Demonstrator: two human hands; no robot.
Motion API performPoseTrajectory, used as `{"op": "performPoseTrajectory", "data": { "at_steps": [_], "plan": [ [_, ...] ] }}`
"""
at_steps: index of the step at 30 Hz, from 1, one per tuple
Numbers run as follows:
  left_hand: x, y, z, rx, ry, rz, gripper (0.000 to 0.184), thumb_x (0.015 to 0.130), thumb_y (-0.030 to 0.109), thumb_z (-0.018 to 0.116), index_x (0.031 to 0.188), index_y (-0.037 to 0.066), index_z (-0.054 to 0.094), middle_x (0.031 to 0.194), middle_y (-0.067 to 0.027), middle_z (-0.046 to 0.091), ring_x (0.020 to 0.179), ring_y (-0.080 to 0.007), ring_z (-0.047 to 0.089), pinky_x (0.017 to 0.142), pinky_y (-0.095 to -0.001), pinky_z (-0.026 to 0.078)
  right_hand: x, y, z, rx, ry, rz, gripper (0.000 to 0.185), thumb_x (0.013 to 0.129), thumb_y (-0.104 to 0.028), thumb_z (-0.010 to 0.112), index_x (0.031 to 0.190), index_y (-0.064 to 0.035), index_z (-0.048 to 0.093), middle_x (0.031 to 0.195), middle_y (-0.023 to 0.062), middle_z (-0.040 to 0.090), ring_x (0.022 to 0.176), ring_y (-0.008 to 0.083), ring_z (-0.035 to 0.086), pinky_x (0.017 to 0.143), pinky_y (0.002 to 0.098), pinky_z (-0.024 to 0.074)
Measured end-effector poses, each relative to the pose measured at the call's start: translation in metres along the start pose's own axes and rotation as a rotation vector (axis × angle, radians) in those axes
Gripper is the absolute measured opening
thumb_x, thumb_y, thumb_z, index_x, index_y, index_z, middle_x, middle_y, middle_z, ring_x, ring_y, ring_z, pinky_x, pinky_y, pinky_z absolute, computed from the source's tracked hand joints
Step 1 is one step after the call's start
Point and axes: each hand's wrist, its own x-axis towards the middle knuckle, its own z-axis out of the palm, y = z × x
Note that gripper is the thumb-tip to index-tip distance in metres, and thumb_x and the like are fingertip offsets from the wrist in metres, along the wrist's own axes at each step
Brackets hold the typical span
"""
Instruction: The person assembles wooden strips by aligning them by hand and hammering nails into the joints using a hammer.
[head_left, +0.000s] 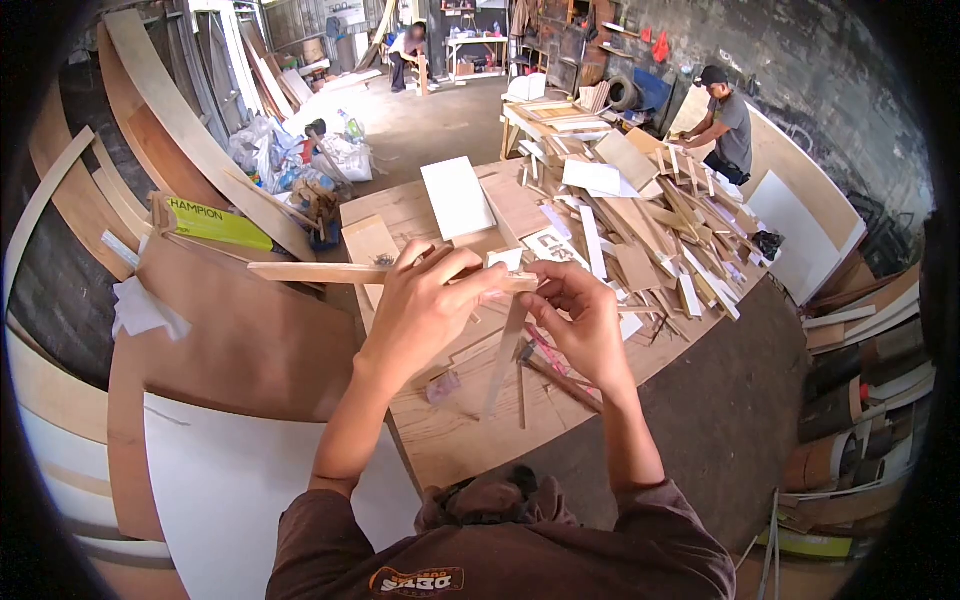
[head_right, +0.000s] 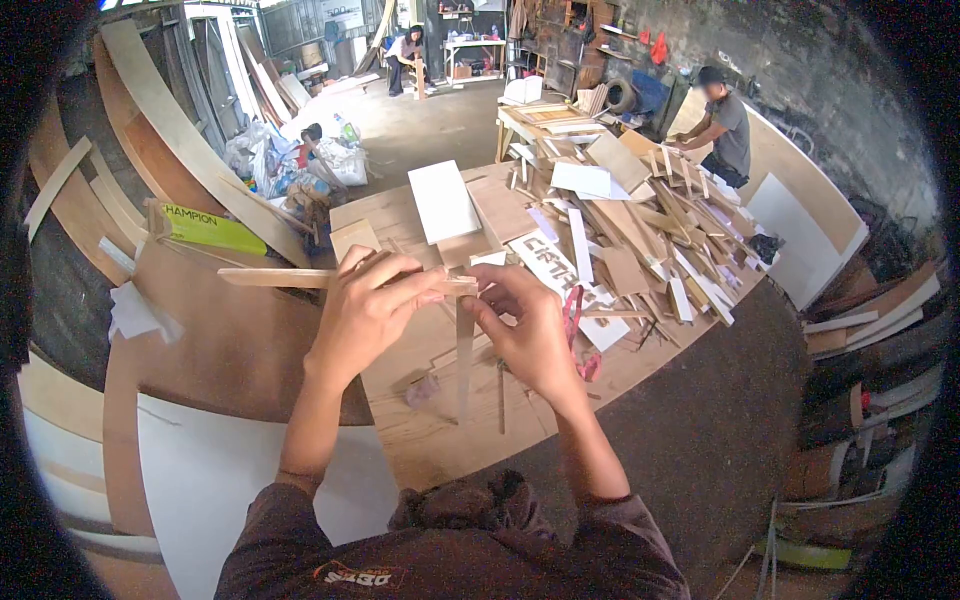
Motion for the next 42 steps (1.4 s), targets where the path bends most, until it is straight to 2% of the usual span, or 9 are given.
{"op": "performPoseTrajectory", "data": {
  "at_steps": [14,17,19,20,25,26,29,34,42],
  "plan": [
    [-0.015,-0.001,-0.017,-0.003,0.025,0.079,0.033,0.081,0.017,0.078,0.114,0.016,0.073,0.091,-0.0009,0.065,0.082,-0.0185,0.064,0.083,-0.0358,0.045,-0.012,-0.010,0.019,0.021,0.051,-0.006,0.021,0.088,-0.003,0.075,0.108,0.0026,0.071,0.094,0.0123,0.071,0.078,0.0149,0.070,0.070,0.0280,0.0550],
    [-0.019,0.006,-0.014,0.087,0.209,0.128,0.031,0.079,0.017,0.080,0.109,0.016,0.074,0.094,-0.0001,0.066,0.081,-0.0200,0.063,0.085,-0.0366,0.045,-0.013,-0.013,0.022,-0.080,0.083,-0.044,0.019,0.089,-0.004,0.075,0.106,0.0031,0.071,0.090,0.0115,0.071,0.077,0.0143,0.070,0.068,0.0274,0.0540],
    [-0.037,0.020,-0.008,0.178,0.511,-0.045,0.026,0.074,0.016,0.085,0.099,0.012,0.076,0.092,-0.0020,0.066,0.082,-0.0207,0.060,0.078,-0.0332,0.045,-0.014,-0.017,0.024,-0.045,0.107,-0.021,0.019,0.089,-0.004,0.075,0.106,0.0035,0.071,0.087,0.0106,0.071,0.077,0.0135,0.070,0.067,0.0271,0.0534],
    [-0.052,0.025,0.000,0.173,0.514,-0.039,0.026,0.074,0.016,0.085,0.099,0.012,0.076,0.092,-0.0020,0.066,0.082,-0.0207,0.060,0.078,-0.0332,0.045,-0.015,-0.016,0.023,-0.048,0.114,-0.024,0.019,0.089,-0.004,0.075,0.106,0.0035,0.071,0.087,0.0106,0.071,0.077,0.0135,0.070,0.067,0.0271,0.0534],
    [-0.085,0.037,0.049,-0.762,0.409,-0.625,0.022,0.088,0.008,0.076,0.107,0.004,0.069,0.105,-0.0070,0.067,0.093,-0.0159,0.062,0.081,-0.0309,0.049,-0.020,-0.016,0.020,-0.072,0.119,0.033,0.018,0.089,-0.002,0.074,0.105,0.0043,0.071,0.089,0.0099,0.072,0.076,0.0116,0.069,0.066,0.0262,0.0531],
    [-0.083,0.040,0.054,-0.766,0.412,-0.629,0.022,0.088,0.008,0.076,0.107,0.004,0.069,0.105,-0.0070,0.067,0.093,-0.0159,0.062,0.081,-0.0309,0.049,-0.022,-0.017,0.021,-0.076,0.116,0.035,0.018,0.089,-0.002,0.074,0.105,0.0043,0.071,0.089,0.0099,0.072,0.076,0.0116,0.069,0.066,0.0262,0.0531],
    [-0.050,0.052,0.048,-1.410,0.523,-0.778,0.029,0.095,0.008,0.070,0.119,-0.004,0.059,0.116,-0.0110,0.066,0.105,-0.0150,0.063,0.092,-0.0305,0.051,-0.025,-0.021,0.026,-0.031,0.123,0.045,0.017,0.089,-0.001,0.072,0.105,0.0045,0.071,0.088,0.0086,0.072,0.075,0.0103,0.068,0.065,0.0251,0.0529],
    [-0.042,0.046,0.085,-1.565,0.582,-0.671,0.027,0.096,0.009,0.070,0.118,-0.002,0.061,0.114,-0.0104,0.069,0.105,-0.0157,0.065,0.094,-0.0297,0.051,-0.025,-0.018,0.021,0.004,0.119,0.037,0.016,0.091,0.000,0.071,0.106,0.0038,0.071,0.088,0.0065,0.071,0.074,0.0082,0.067,0.063,0.0231,0.0525],
    [-0.019,0.062,0.106,-1.371,0.505,-0.599,0.025,0.099,0.016,0.066,0.115,-0.003,0.063,0.106,-0.0091,0.070,0.096,-0.0133,0.065,0.085,-0.0273,0.051,-0.011,-0.001,-0.011,0.055,0.076,0.010,0.020,0.091,-0.001,0.071,0.111,0.0032,0.071,0.099,0.0068,0.065,0.075,0.0090,0.066,0.063,0.0231,0.0530]
  ]
}}
